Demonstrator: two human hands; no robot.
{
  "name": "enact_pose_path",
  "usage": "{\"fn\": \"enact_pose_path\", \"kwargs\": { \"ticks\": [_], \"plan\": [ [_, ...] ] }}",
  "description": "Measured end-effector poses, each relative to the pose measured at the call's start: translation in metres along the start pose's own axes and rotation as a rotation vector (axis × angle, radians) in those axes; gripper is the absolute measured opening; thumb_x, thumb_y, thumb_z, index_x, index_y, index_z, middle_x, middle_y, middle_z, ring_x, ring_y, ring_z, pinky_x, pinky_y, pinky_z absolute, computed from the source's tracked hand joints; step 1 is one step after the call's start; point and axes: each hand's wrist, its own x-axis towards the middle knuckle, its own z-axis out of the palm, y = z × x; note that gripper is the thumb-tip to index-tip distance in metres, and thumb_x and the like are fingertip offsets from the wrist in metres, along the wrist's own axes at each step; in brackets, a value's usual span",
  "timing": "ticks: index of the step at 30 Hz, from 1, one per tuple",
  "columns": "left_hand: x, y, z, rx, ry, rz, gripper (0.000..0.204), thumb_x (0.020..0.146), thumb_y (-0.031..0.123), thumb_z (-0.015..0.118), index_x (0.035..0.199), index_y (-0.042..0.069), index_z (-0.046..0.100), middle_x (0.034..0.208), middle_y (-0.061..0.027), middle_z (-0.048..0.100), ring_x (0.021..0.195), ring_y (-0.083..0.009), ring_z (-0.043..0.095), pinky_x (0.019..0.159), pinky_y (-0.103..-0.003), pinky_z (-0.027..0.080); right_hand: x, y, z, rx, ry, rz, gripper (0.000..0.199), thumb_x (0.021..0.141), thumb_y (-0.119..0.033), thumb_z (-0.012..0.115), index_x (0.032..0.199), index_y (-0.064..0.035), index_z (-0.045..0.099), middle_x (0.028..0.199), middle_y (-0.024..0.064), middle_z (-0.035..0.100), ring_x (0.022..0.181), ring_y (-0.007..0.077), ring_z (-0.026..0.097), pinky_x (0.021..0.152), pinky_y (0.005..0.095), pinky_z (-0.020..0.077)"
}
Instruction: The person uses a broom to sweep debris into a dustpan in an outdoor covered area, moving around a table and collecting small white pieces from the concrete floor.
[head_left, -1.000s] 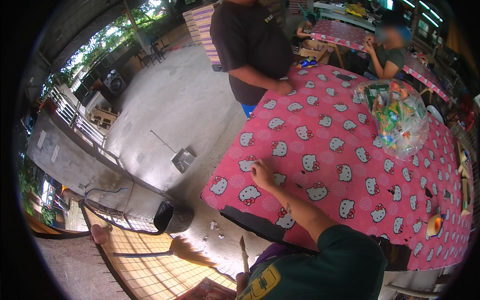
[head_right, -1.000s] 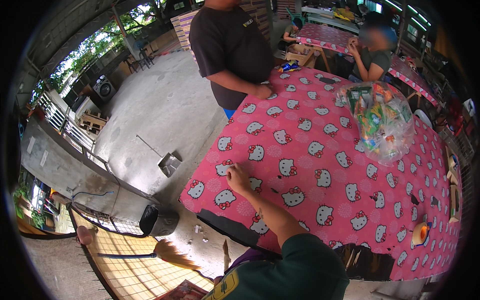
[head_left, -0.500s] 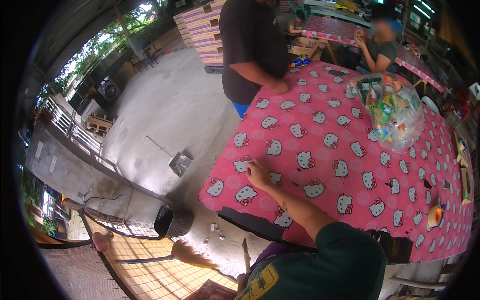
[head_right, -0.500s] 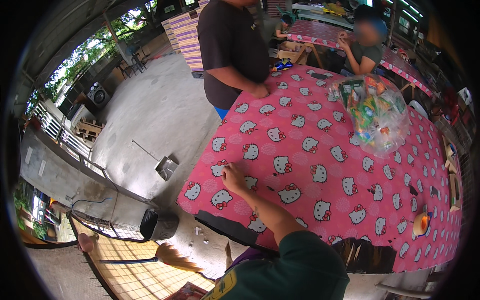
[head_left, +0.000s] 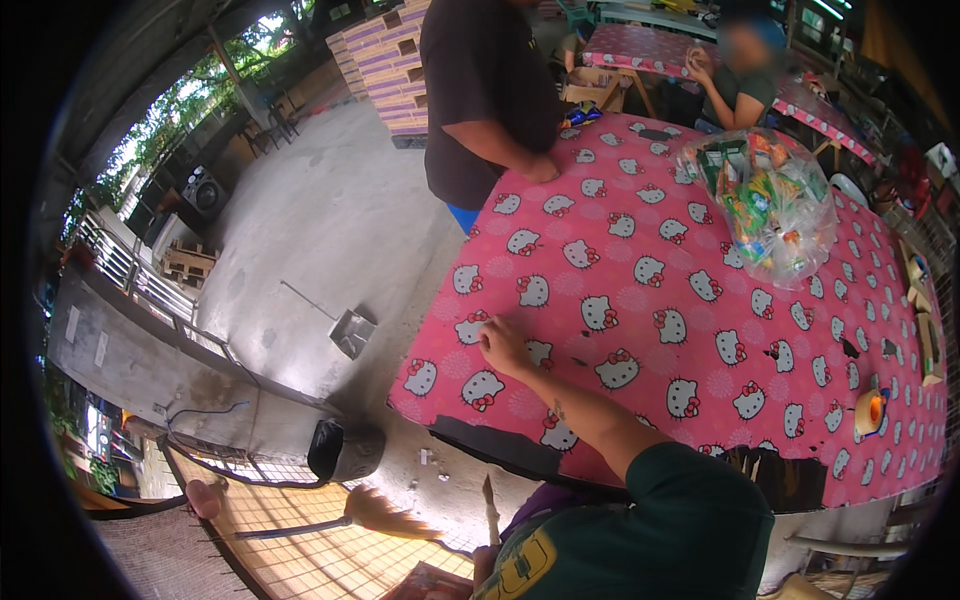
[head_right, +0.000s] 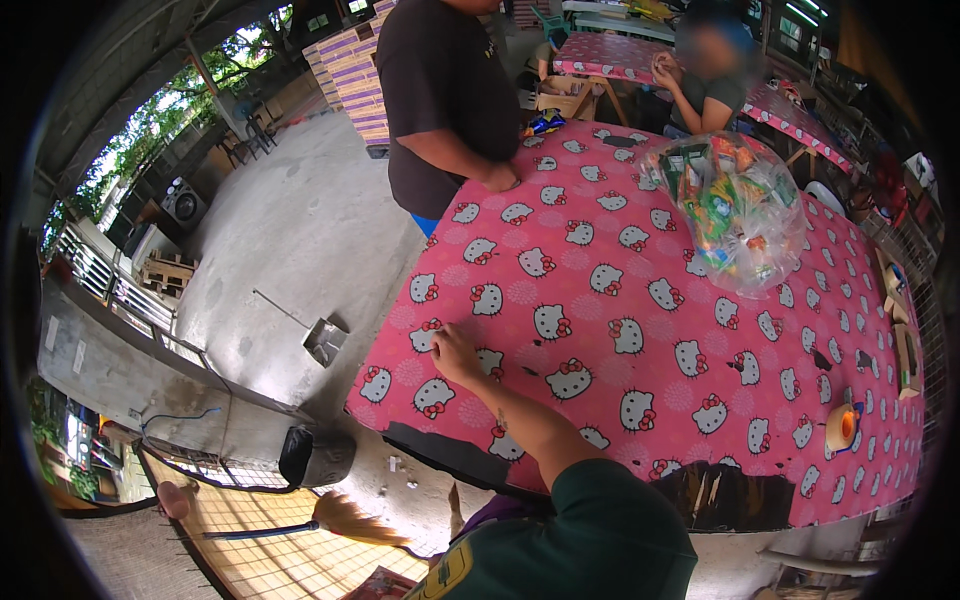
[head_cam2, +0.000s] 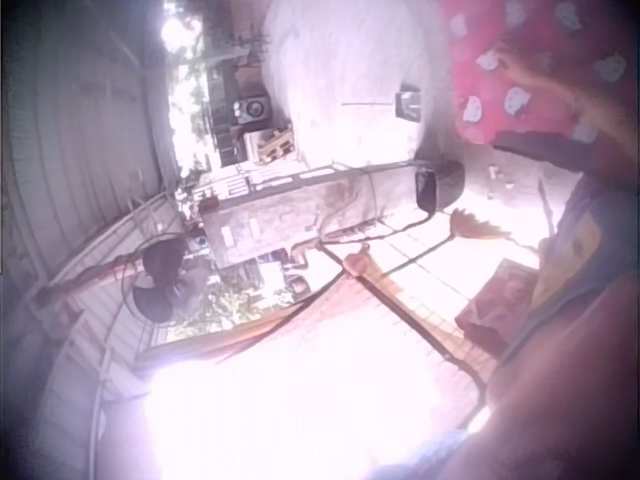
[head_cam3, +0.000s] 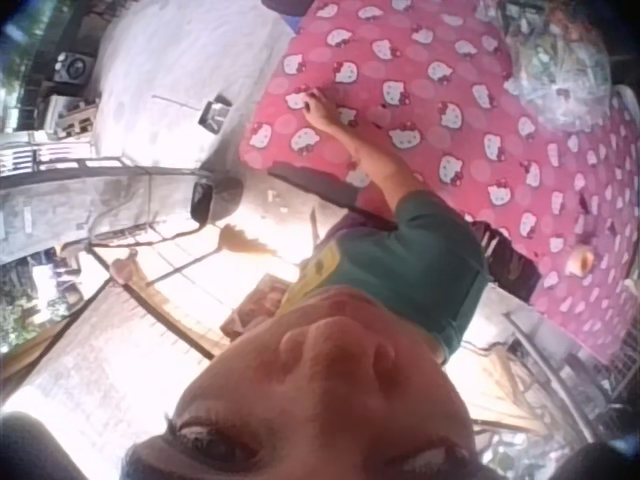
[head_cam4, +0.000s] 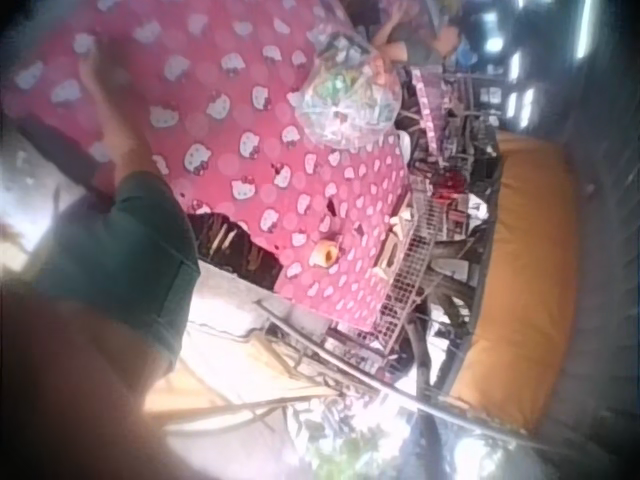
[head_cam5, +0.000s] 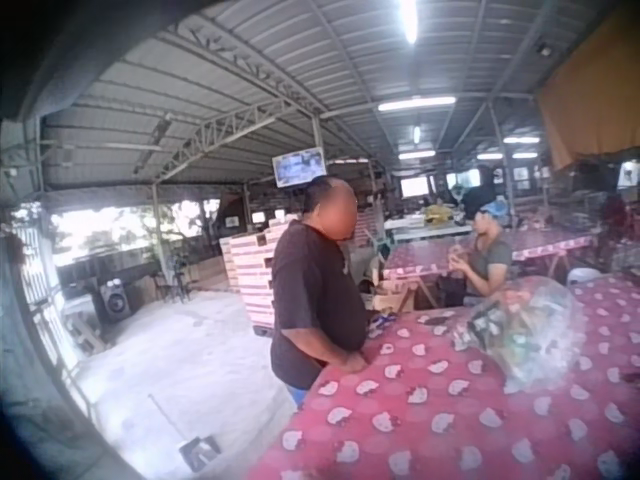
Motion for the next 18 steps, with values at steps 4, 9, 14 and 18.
{"fn": "enact_pose_path", "kwargs": {
  "ticks": [4,9,14,18],
  "plan": [
    [-0.001,0.003,0.001,0.023,0.015,0.04,0.04,0.075,0.043,0.057,0.084,0.006,0.071,0.081,-0.0208,0.067,0.081,-0.0356,0.066,0.073,-0.043,0.052,0.003,-0.003,0.004,0.003,0.016,0.011,0.009,0.074,-0.004,0.062,0.08,-0.0071,0.057,0.089,0.0102,0.054,0.087,0.03,0.055,0.075,0.0403,0.046],
    [-0.007,0.01,0.001,0.133,0.029,0.173,0.04,0.075,0.042,0.056,0.085,0.006,0.071,0.082,-0.0208,0.067,0.082,-0.0357,0.066,0.074,-0.044,0.052,-0.004,0.006,0.01,-0.04,-0.058,0.066,0.008,0.076,-0.005,0.062,0.083,-0.0067,0.058,0.092,0.0101,0.055,0.087,0.0297,0.057,0.075,0.0405,0.0477],
    [0.01,-0.012,0.0,-1.875,-0.204,-0.313,0.02,0.085,0.02,0.056,0.086,0.0,0.055,0.064,-0.0135,0.056,0.053,-0.0244,0.056,0.048,-0.033,0.049,0.005,-0.035,0.045,0.281,-0.052,0.075,0.015,0.076,-0.007,0.066,0.089,-0.0071,0.061,0.095,0.0112,0.057,0.09,0.0284,0.057,0.078,0.0385,0.0469],
    [0.014,-0.021,-0.012,-1.528,0.156,0.045,0.016,0.079,0.01,0.065,0.09,0.001,0.057,0.066,-0.0113,0.057,0.054,-0.0205,0.058,0.046,-0.03,0.049,-0.012,-0.127,0.084,0.479,-0.241,-0.147,0.02,0.075,-0.009,0.067,0.095,-0.0082,0.062,0.094,0.0123,0.058,0.096,0.03,0.055,0.082,0.0391,0.0449]
  ]
}}
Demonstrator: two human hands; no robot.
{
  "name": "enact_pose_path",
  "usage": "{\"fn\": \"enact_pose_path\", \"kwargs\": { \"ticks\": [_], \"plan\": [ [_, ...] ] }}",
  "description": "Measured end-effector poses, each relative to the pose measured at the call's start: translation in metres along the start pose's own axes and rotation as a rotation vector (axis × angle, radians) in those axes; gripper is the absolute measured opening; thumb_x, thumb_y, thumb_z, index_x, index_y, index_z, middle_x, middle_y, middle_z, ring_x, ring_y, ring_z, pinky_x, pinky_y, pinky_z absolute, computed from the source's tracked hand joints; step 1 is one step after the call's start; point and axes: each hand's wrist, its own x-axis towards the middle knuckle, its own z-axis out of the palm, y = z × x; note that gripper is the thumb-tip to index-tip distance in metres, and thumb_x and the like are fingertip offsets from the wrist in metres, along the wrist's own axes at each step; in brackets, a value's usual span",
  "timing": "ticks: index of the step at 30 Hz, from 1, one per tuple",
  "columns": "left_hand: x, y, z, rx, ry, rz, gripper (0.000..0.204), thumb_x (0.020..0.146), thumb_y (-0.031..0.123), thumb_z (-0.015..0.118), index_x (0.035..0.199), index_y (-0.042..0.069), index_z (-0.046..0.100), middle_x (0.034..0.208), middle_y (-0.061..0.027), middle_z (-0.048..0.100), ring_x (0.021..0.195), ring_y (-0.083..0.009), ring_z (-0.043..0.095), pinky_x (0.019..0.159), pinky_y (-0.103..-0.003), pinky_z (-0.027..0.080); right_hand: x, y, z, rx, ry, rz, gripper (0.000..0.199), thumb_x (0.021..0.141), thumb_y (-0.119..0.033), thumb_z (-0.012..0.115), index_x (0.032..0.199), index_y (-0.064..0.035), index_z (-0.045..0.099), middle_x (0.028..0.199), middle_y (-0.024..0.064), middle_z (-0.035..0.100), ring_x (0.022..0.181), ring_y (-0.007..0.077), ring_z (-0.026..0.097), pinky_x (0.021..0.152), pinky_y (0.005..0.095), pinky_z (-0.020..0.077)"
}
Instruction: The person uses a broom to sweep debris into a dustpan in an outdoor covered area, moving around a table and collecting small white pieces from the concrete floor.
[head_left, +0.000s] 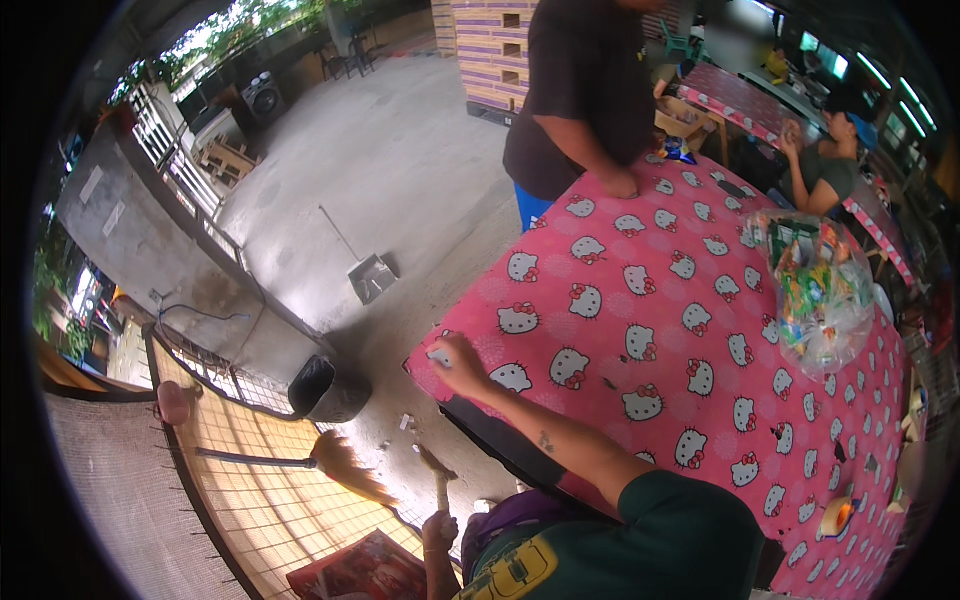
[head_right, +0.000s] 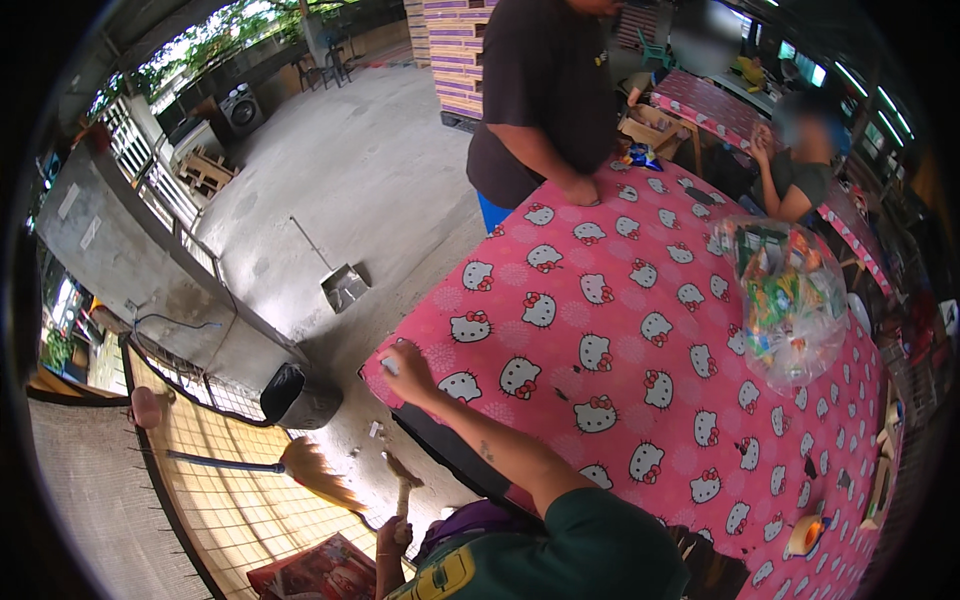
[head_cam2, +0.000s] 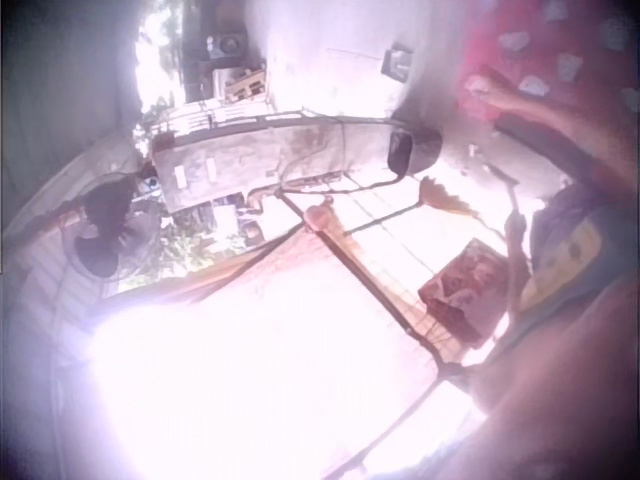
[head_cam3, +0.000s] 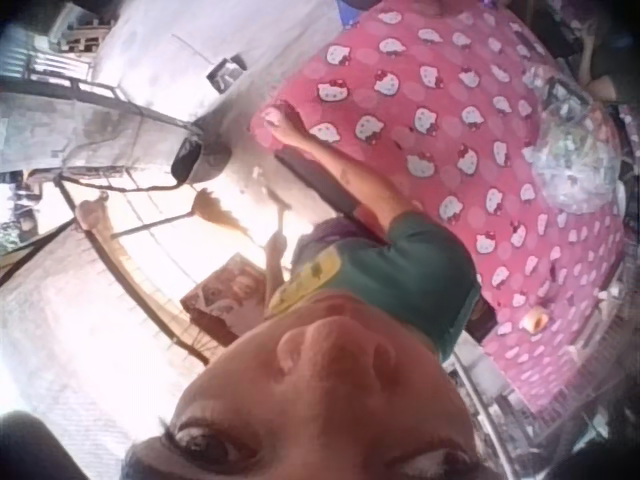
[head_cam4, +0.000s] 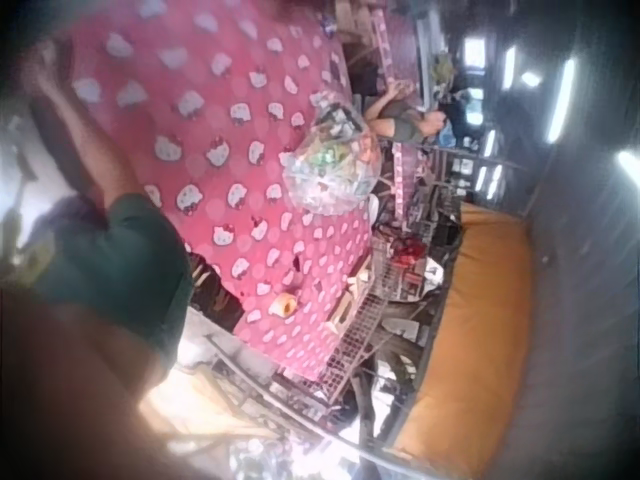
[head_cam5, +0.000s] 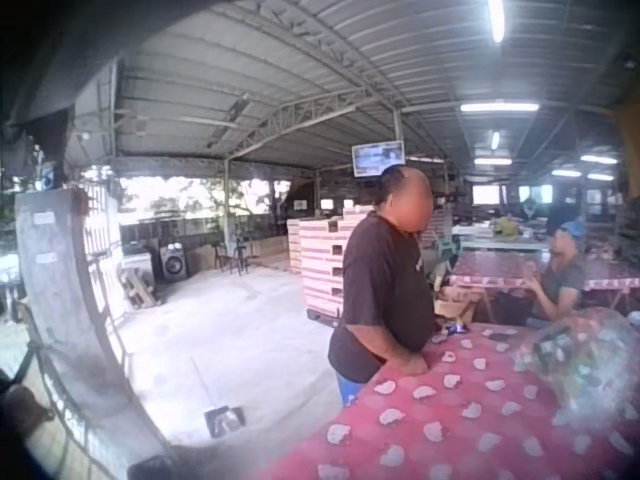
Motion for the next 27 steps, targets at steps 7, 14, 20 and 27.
{"fn": "enact_pose_path", "kwargs": {
  "ticks": [7,14,20,27],
  "plan": [
    [0.034,0.025,0.021,1.179,0.139,0.868,0.03,0.066,0.011,0.073,0.095,0.006,0.066,0.062,-0.0141,0.059,0.063,-0.028,0.062,0.052,-0.038,0.049,0.046,0.006,0.078,-0.28,-0.216,0.035,0.017,0.074,-0.017,0.065,0.089,-0.0101,0.064,0.093,0.0131,0.059,0.098,0.0317,0.056,0.084,0.042,0.0462],
    [0.08,0.091,0.018,0.054,0.548,-0.234,0.07,0.072,0.018,0.069,0.132,0.0,0.038,0.09,-0.0212,0.063,0.067,-0.0264,0.065,0.062,-0.037,0.055,0.08,0.039,0.108,-0.798,-0.481,0.239,0.02,0.082,-0.029,0.057,0.092,-0.0159,0.067,0.095,0.0098,0.066,0.089,0.032,0.063,0.079,0.0457,0.0464],
    [0.121,0.105,-0.009,-0.024,0.676,-0.243,0.064,0.071,0.015,0.063,0.129,-0.001,0.043,0.082,-0.0192,0.064,0.056,-0.0213,0.062,0.048,-0.035,0.052,0.072,0.051,0.112,-0.824,-0.549,0.252,0.017,0.082,-0.028,0.059,0.091,-0.0149,0.065,0.094,0.0073,0.066,0.093,0.0305,0.061,0.083,0.0441,0.0435],
    [0.214,0.057,-0.151,-0.058,0.642,-0.313,0.038,0.07,0.015,0.065,0.105,-0.001,0.063,0.073,-0.0152,0.062,0.066,-0.0243,0.063,0.06,-0.034,0.052,0.078,0.035,0.127,-0.739,-0.561,0.305,0.014,0.08,-0.025,0.061,0.088,-0.0142,0.065,0.092,0.0036,0.067,0.09,0.0279,0.061,0.081,0.0409,0.0434]
  ]
}}
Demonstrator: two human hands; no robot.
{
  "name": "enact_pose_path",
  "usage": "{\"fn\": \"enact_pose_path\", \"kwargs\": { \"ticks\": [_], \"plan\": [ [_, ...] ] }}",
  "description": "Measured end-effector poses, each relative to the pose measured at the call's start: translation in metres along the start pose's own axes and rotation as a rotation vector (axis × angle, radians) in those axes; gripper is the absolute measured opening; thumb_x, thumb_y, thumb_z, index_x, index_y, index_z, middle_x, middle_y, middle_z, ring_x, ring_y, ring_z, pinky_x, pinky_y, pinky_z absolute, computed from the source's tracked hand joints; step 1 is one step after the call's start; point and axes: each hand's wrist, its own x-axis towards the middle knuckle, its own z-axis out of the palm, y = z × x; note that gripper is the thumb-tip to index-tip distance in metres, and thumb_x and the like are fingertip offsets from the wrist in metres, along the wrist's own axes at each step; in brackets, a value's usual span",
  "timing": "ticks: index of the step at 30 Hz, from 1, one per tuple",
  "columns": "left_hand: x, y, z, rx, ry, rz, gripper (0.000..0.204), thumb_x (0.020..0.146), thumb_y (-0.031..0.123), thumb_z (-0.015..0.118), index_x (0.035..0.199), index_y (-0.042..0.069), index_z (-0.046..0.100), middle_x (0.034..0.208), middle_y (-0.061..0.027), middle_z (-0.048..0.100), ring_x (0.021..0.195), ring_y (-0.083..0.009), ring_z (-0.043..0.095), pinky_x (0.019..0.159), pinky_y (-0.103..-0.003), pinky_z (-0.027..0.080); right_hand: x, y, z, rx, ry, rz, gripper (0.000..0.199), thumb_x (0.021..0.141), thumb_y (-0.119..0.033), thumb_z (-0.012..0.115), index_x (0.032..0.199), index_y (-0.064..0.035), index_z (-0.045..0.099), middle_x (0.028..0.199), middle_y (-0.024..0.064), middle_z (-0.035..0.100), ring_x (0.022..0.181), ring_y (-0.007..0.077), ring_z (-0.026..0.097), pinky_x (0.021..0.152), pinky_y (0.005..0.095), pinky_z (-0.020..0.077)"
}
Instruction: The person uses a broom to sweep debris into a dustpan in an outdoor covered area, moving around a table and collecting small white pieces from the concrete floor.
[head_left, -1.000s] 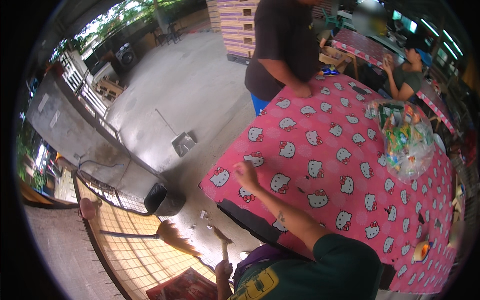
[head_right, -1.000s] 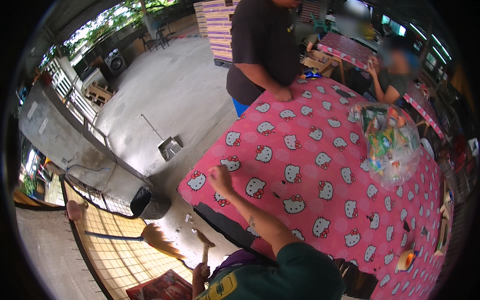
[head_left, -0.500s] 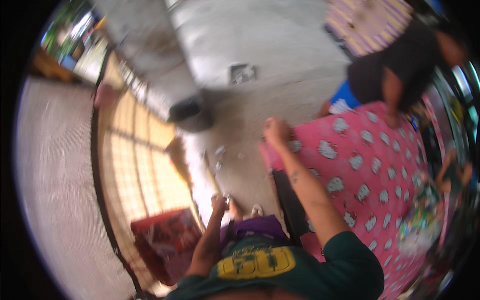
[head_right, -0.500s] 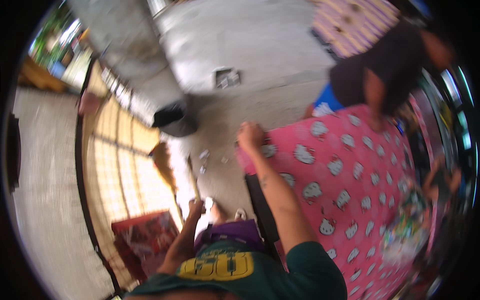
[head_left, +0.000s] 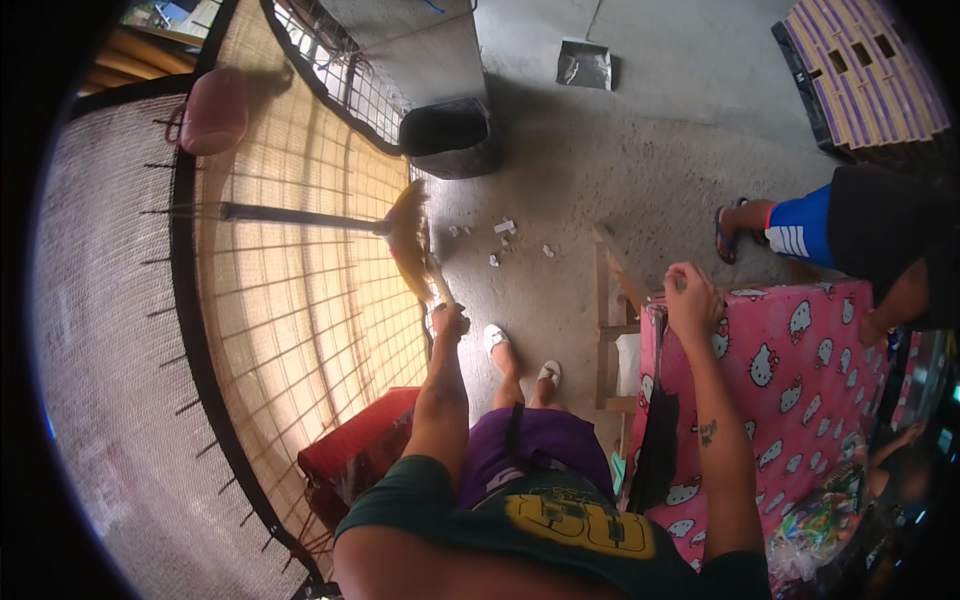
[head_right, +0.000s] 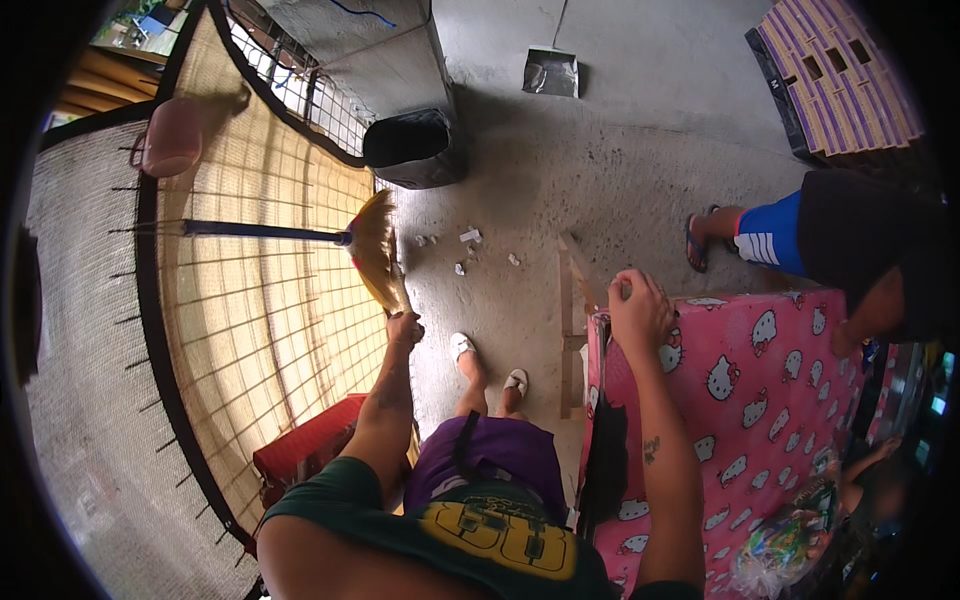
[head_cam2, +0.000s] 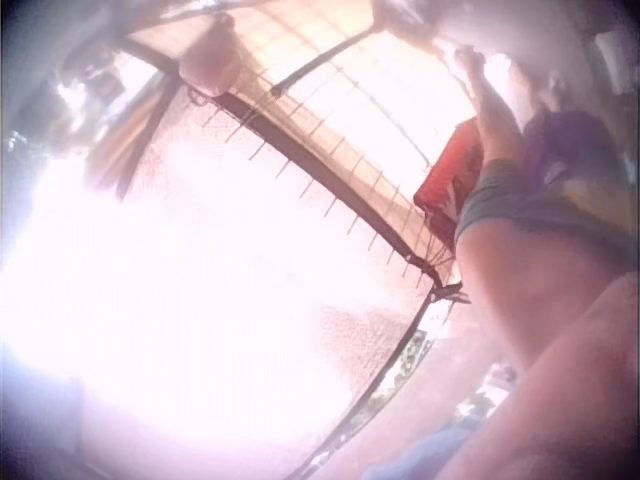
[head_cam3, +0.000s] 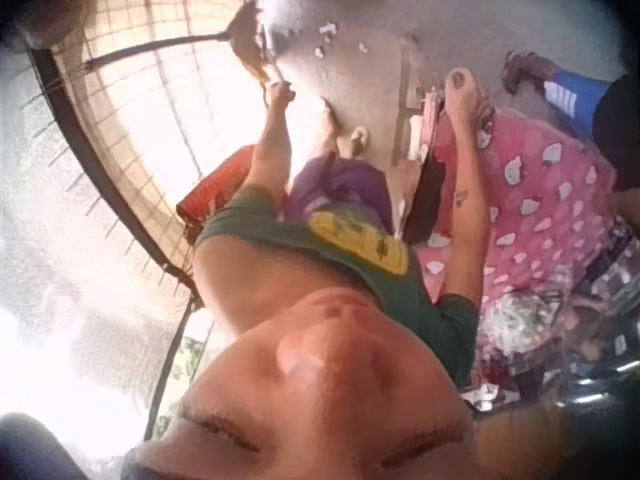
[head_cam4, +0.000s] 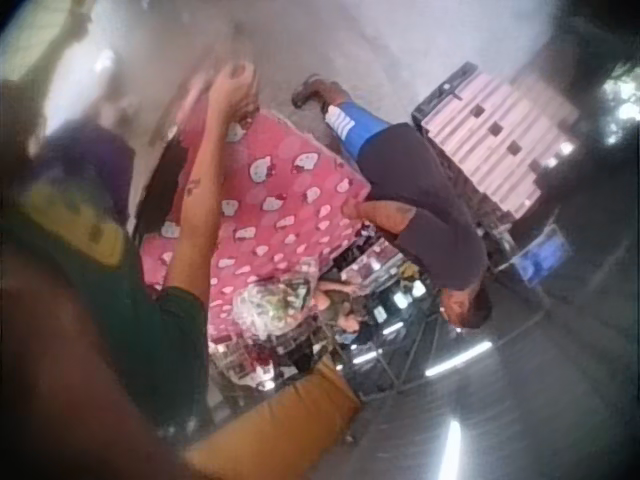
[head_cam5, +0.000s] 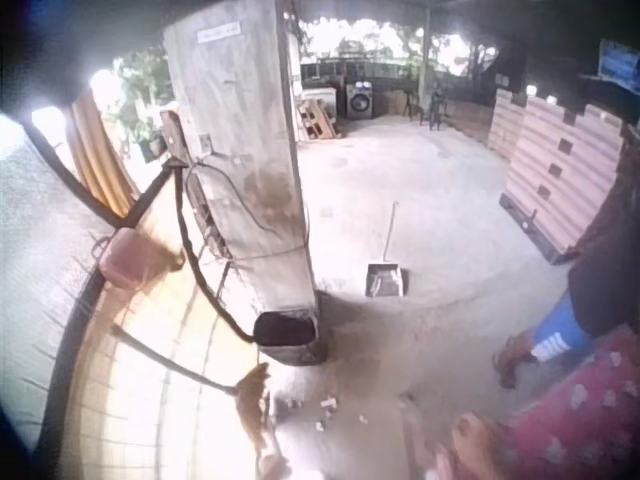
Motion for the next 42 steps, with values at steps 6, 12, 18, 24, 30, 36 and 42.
{"fn": "enact_pose_path", "kwargs": {
  "ticks": [6,12,18,24,30,36,42],
  "plan": [
    [0.031,0.042,0.029,-0.081,-0.005,-0.025,0.021,0.069,0.008,0.064,0.084,-0.006,0.059,0.065,-0.0109,0.056,0.047,-0.0198,0.054,0.04,-0.035,0.043,0.007,-0.014,0.006,0.027,-0.026,-0.041,0.013,0.082,-0.024,0.061,0.089,-0.0137,0.065,0.09,0.0032,0.067,0.09,0.0267,0.062,0.079,0.0396,0.0442],
    [-0.064,0.03,0.035,-0.348,-0.178,0.037,0.024,0.077,0.01,0.059,0.094,-0.006,0.057,0.061,-0.0069,0.053,0.042,-0.0132,0.048,0.037,-0.028,0.039,0.005,0.005,-0.001,-0.059,-0.013,0.01,0.014,0.083,-0.024,0.061,0.089,-0.0128,0.065,0.09,0.0039,0.067,0.089,0.0257,0.062,0.076,0.0392,0.0451],
    [-0.053,0.011,0.022,-0.447,0.062,-0.069,0.032,0.078,0.005,0.056,0.109,-0.003,0.054,0.054,-0.0021,0.044,0.037,-0.0121,0.042,0.032,-0.028,0.034,0.005,-0.003,-0.005,-0.045,-0.016,0.01,0.013,0.083,-0.024,0.061,0.089,-0.0129,0.064,0.089,0.0039,0.067,0.088,0.0249,0.063,0.076,0.0392,0.0451],
    [-0.008,0.013,0.049,0.05,0.004,0.057,0.067,0.068,0.01,0.064,0.132,-0.004,0.047,0.072,-0.0132,0.062,0.053,-0.0199,0.061,0.046,-0.033,0.049,0.007,-0.02,0.003,0.034,-0.011,-0.069,0.012,0.083,-0.023,0.061,0.088,-0.0123,0.064,0.086,0.0034,0.067,0.086,0.0243,0.064,0.074,0.0383,0.0457],
    [-0.165,0.011,0.073,-0.128,-0.138,-0.031,0.071,0.075,0.013,0.063,0.139,-0.003,0.036,0.066,-0.0121,0.061,0.048,-0.0158,0.056,0.04,-0.03,0.044,0.005,0.004,-0.001,-0.05,0.002,-0.015,0.012,0.083,-0.023,0.06,0.087,-0.0121,0.064,0.085,0.0036,0.067,0.085,0.0245,0.064,0.073,0.0382,0.0459],
    [-0.072,-0.008,0.06,-0.34,0.049,0.002,0.014,0.075,0.014,0.06,0.076,0.0,0.056,0.061,-0.0073,0.054,0.047,-0.0165,0.05,0.042,-0.031,0.04,0.007,-0.001,-0.001,-0.02,0.001,-0.028,0.012,0.083,-0.023,0.06,0.086,-0.0116,0.064,0.085,0.0038,0.067,0.084,0.0254,0.063,0.074,0.0388,0.0462],
    [-0.088,-0.027,0.057,0.035,0.007,-0.035,0.058,0.07,0.022,0.063,0.122,-0.002,0.056,0.063,-0.0105,0.059,0.054,-0.019,0.058,0.049,-0.034,0.048,0.004,0.006,-0.001,-0.081,-0.008,0.011,0.012,0.083,-0.023,0.06,0.087,-0.012,0.063,0.088,0.0031,0.066,0.086,0.0251,0.062,0.074,0.0384,0.0456]
  ]
}}
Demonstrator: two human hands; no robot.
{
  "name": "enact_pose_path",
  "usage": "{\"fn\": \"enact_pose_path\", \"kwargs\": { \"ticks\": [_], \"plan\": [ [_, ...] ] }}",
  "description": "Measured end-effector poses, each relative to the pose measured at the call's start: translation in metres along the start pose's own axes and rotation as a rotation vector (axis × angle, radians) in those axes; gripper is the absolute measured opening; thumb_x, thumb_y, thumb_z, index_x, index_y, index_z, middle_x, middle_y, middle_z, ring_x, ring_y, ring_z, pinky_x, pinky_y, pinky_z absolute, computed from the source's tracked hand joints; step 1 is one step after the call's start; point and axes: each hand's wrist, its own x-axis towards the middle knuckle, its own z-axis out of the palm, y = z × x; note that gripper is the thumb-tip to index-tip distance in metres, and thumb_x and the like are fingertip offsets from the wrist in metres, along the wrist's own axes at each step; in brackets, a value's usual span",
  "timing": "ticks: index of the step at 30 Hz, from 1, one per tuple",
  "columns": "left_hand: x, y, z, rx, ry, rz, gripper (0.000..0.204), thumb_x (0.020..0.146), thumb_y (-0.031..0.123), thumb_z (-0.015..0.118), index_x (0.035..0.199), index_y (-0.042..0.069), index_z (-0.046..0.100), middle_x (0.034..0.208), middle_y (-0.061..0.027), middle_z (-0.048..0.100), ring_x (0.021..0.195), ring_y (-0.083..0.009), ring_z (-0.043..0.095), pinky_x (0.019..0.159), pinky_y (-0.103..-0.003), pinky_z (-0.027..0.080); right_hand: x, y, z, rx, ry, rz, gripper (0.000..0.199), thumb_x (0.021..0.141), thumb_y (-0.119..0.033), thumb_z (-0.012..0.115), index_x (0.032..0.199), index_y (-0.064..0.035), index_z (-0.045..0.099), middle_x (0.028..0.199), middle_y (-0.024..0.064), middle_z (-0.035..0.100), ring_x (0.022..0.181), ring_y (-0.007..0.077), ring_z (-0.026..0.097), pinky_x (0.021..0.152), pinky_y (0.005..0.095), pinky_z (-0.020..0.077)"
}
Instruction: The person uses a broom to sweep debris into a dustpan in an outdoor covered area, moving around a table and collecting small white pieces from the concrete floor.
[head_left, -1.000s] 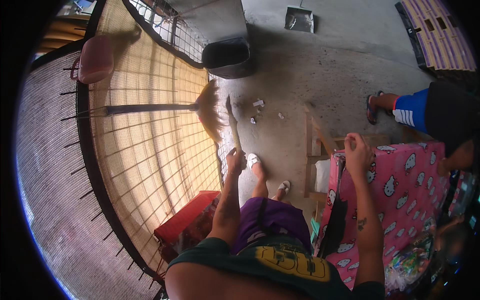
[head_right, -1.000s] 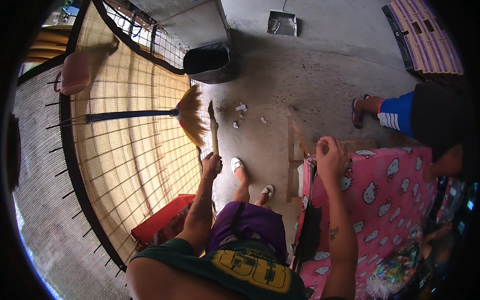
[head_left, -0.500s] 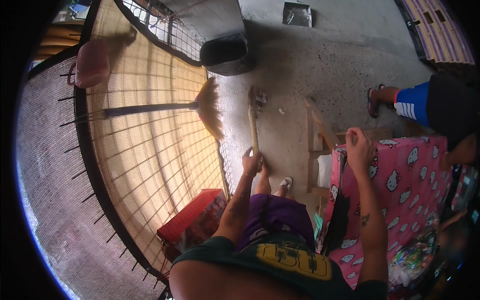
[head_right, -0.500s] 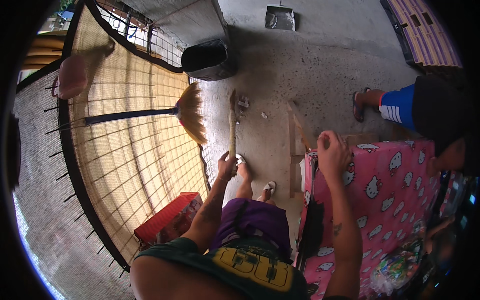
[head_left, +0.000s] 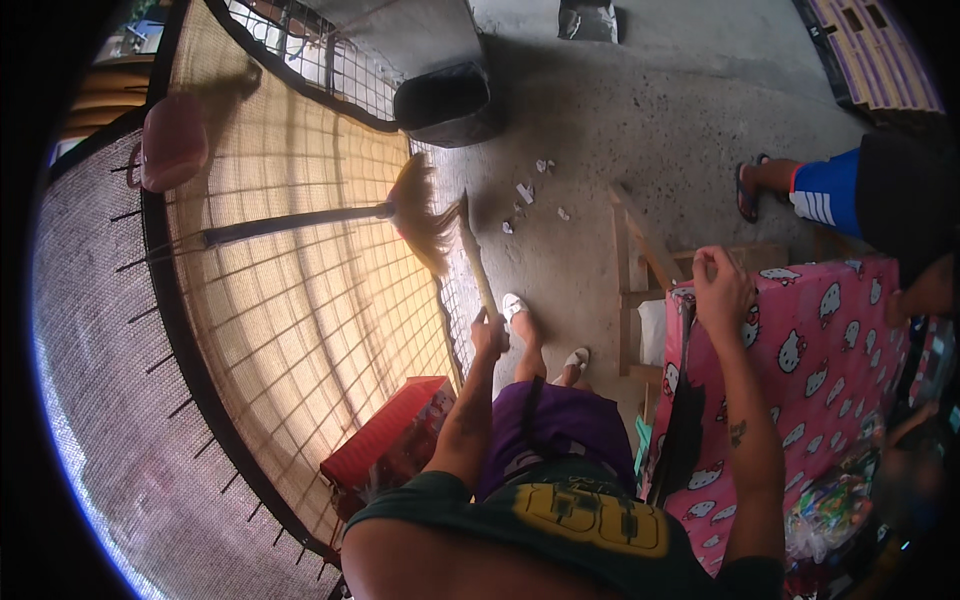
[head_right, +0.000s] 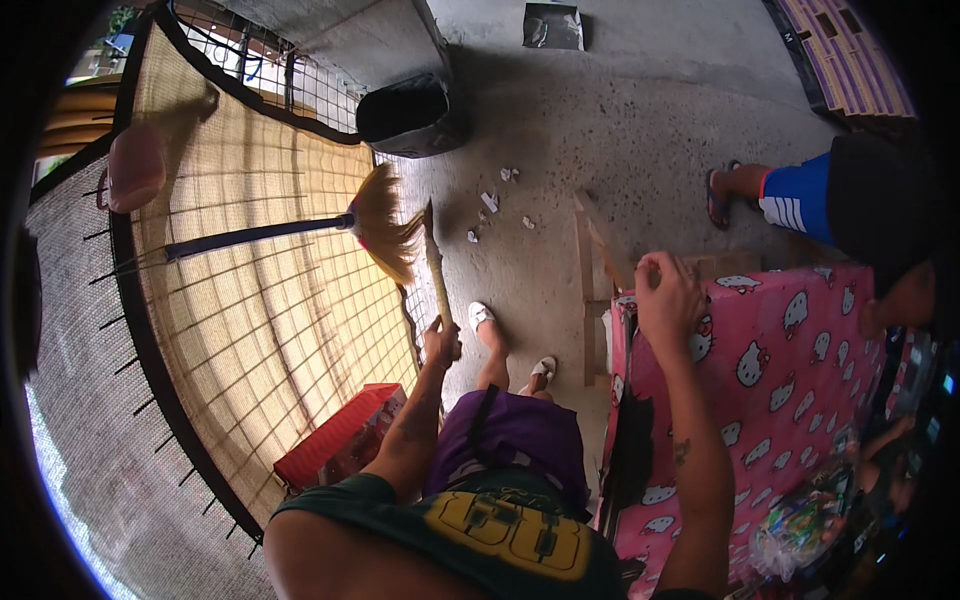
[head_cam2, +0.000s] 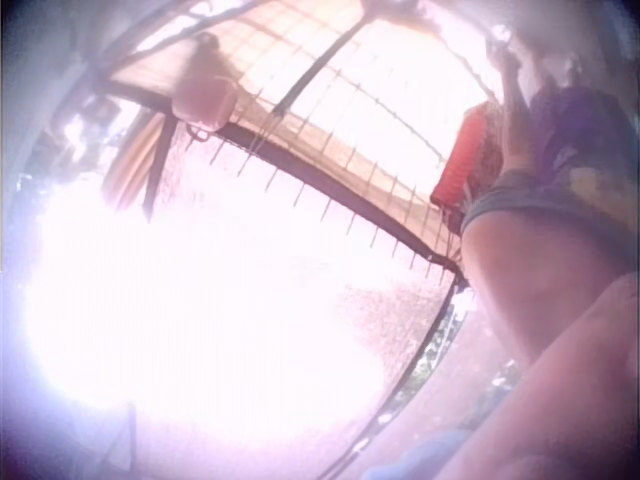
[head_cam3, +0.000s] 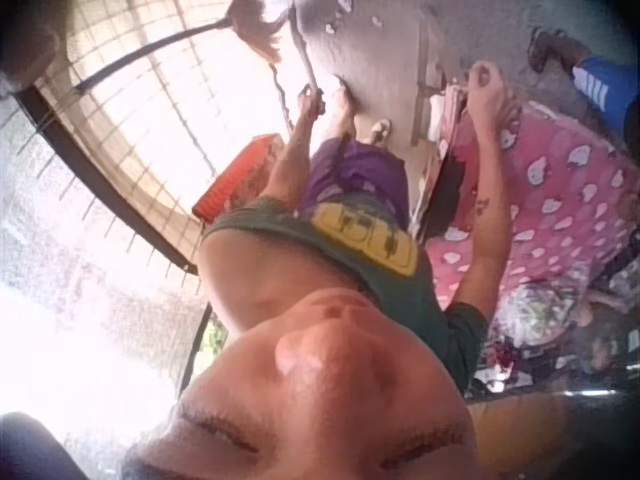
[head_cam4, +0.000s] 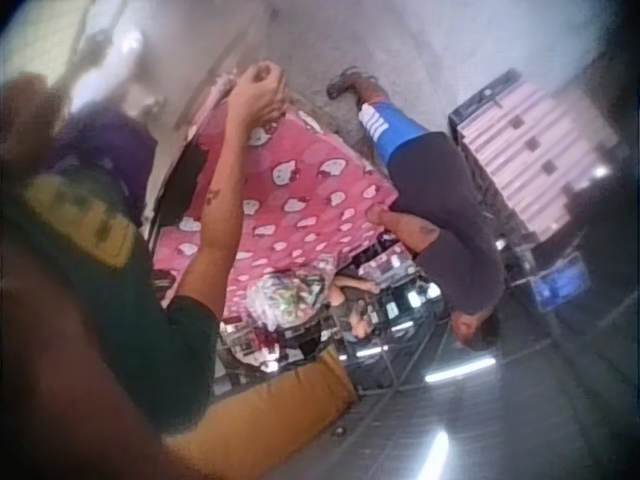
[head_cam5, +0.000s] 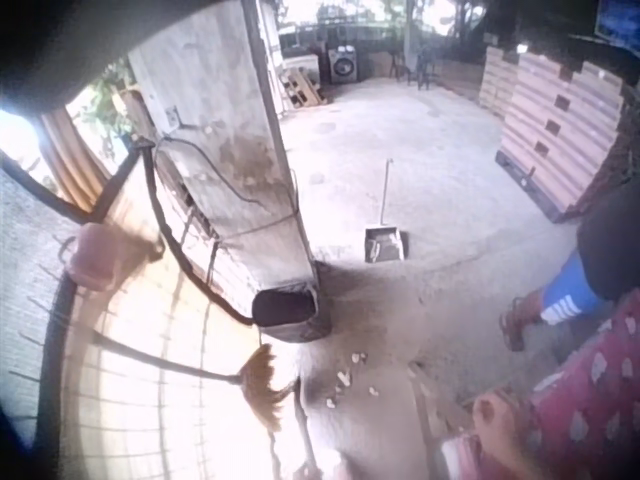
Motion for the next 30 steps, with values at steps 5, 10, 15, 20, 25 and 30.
{"fn": "enact_pose_path", "kwargs": {
  "ticks": [5,10,15,20,25,30],
  "plan": [
    [0.019,-0.038,-0.008,-0.299,0.061,-0.022,0.057,0.071,0.019,0.063,0.123,-0.002,0.054,0.065,-0.0108,0.06,0.048,-0.0195,0.056,0.045,-0.033,0.046,0.001,-0.006,-0.002,0.039,0.002,-0.043,0.012,0.083,-0.023,0.06,0.087,-0.0122,0.063,0.088,0.0031,0.066,0.087,0.0262,0.062,0.074,0.0389,0.0444],
    [0.065,0.033,-0.007,0.056,-0.135,-0.05,0.038,0.072,0.02,0.063,0.102,-0.002,0.06,0.071,-0.0132,0.062,0.053,-0.0193,0.059,0.049,-0.034,0.048,-0.001,-0.004,0.002,0.032,0.001,-0.031,0.012,0.083,-0.023,0.06,0.086,-0.0121,0.063,0.088,0.003,0.067,0.085,0.0265,0.062,0.074,0.0395,0.0441],
    [-0.025,-0.016,-0.013,-0.024,-0.065,-0.04,0.072,0.072,0.013,0.063,0.14,0.002,0.04,0.063,-0.0095,0.059,0.048,-0.0164,0.056,0.042,-0.033,0.045,0.001,0.003,0.002,0.06,0.024,-0.035,0.011,0.083,-0.022,0.06,0.086,-0.0121,0.063,0.086,0.0033,0.066,0.085,0.0255,0.062,0.074,0.0394,0.0441],
    [0.026,0.004,-0.022,-0.381,-0.125,0.013,0.018,0.076,0.014,0.06,0.086,0.001,0.054,0.058,-0.0049,0.051,0.042,-0.013,0.047,0.035,-0.03,0.036,0.003,-0.007,-0.002,0.056,0.022,-0.049,0.011,0.083,-0.021,0.06,0.086,-0.0111,0.062,0.084,0.0032,0.065,0.084,0.0254,0.062,0.074,0.0388,0.044],
    [-0.004,0.03,-0.021,0.062,-0.08,0.08,0.05,0.073,0.012,0.061,0.12,-0.001,0.052,0.056,-0.0061,0.054,0.042,-0.0145,0.051,0.036,-0.031,0.039,0.004,-0.003,-0.001,0.054,0.022,-0.045,0.01,0.083,-0.02,0.06,0.085,-0.0099,0.061,0.084,0.0035,0.065,0.083,0.0257,0.062,0.074,0.0387,0.0441],
    [-0.005,-0.036,-0.035,-0.455,-0.009,-0.077,0.066,0.076,0.007,0.057,0.137,-0.002,0.035,0.052,-0.0004,0.041,0.036,-0.0129,0.042,0.032,-0.028,0.032,0.004,-0.005,-0.002,0.063,0.035,-0.078,0.011,0.082,-0.02,0.061,0.085,-0.0099,0.062,0.084,0.0039,0.065,0.083,0.0258,0.062,0.073,0.039,0.0444]
  ]
}}
